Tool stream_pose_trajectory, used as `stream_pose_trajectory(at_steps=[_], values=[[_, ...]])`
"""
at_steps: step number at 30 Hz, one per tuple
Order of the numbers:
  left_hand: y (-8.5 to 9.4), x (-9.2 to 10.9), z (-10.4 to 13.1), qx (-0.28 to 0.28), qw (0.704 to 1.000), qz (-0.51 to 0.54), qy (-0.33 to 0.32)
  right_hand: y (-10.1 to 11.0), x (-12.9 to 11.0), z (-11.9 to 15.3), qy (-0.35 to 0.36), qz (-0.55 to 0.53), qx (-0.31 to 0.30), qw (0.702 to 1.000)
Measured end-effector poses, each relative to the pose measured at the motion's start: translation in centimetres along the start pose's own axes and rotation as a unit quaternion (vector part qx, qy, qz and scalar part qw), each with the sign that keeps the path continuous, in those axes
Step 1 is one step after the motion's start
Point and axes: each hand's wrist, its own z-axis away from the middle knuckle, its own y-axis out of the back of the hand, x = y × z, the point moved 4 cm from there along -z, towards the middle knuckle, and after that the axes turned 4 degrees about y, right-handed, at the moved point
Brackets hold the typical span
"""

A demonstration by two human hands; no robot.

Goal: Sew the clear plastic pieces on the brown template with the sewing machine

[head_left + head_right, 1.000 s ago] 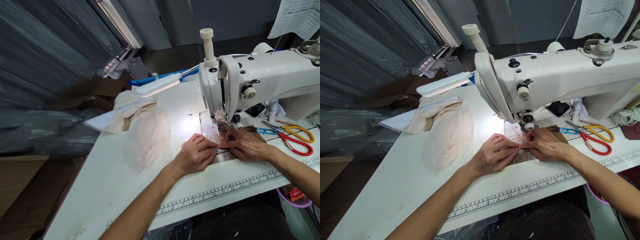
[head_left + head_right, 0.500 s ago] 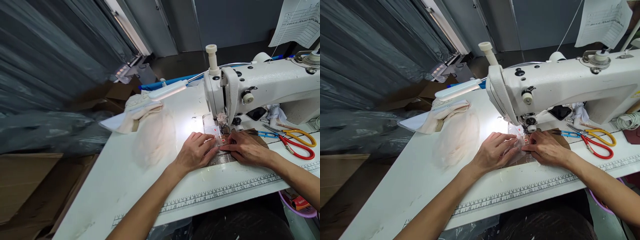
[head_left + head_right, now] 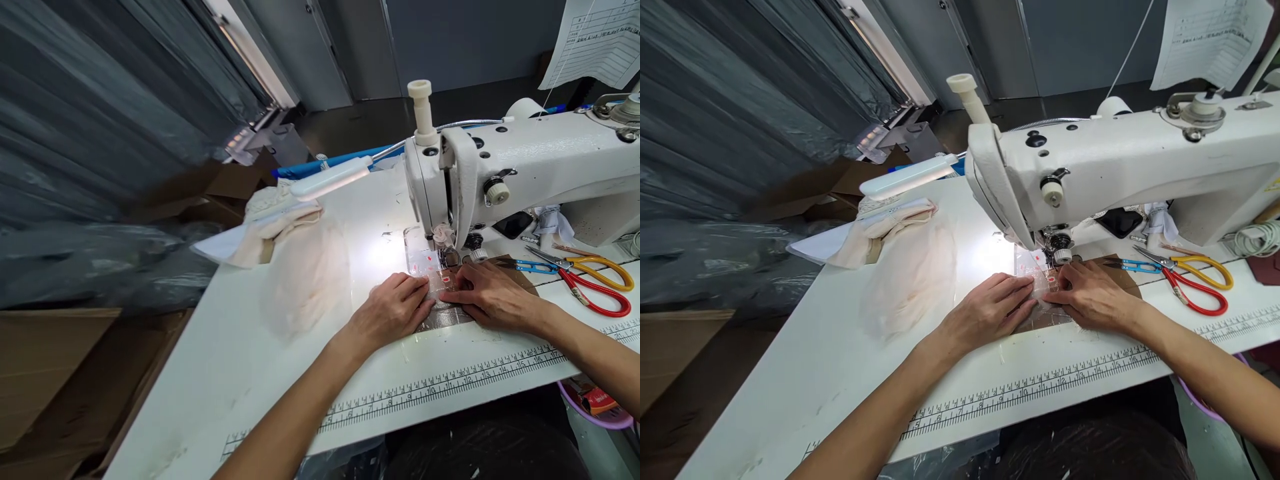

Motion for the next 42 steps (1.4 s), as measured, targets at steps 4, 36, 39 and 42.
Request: stream_pose_trajectory(at_steps=[4,36,39,42], values=[[0.3,0.0,-0.5,0.018,0.997,0.038,0.062,0.1,-0.1,0.0,0.003,0.012,0.009,1.000],[-1.4,-2.6,-2.0,-0.116,0.989,-0.013,0.090,-0.1,0.3,-0.2,-0.031,0.013,0.056,0.998],[-1.4,-2.7,-2.0,-0.099,0.991,-0.009,0.086,0.0,0.3,-0.2,-0.029,0.010,0.061,0.998],[-1.5,-2.5,-2.0,-0.093,0.992,-0.018,0.077,0.0,0.3,-0.3,-0.032,0.008,0.064,0.997]])
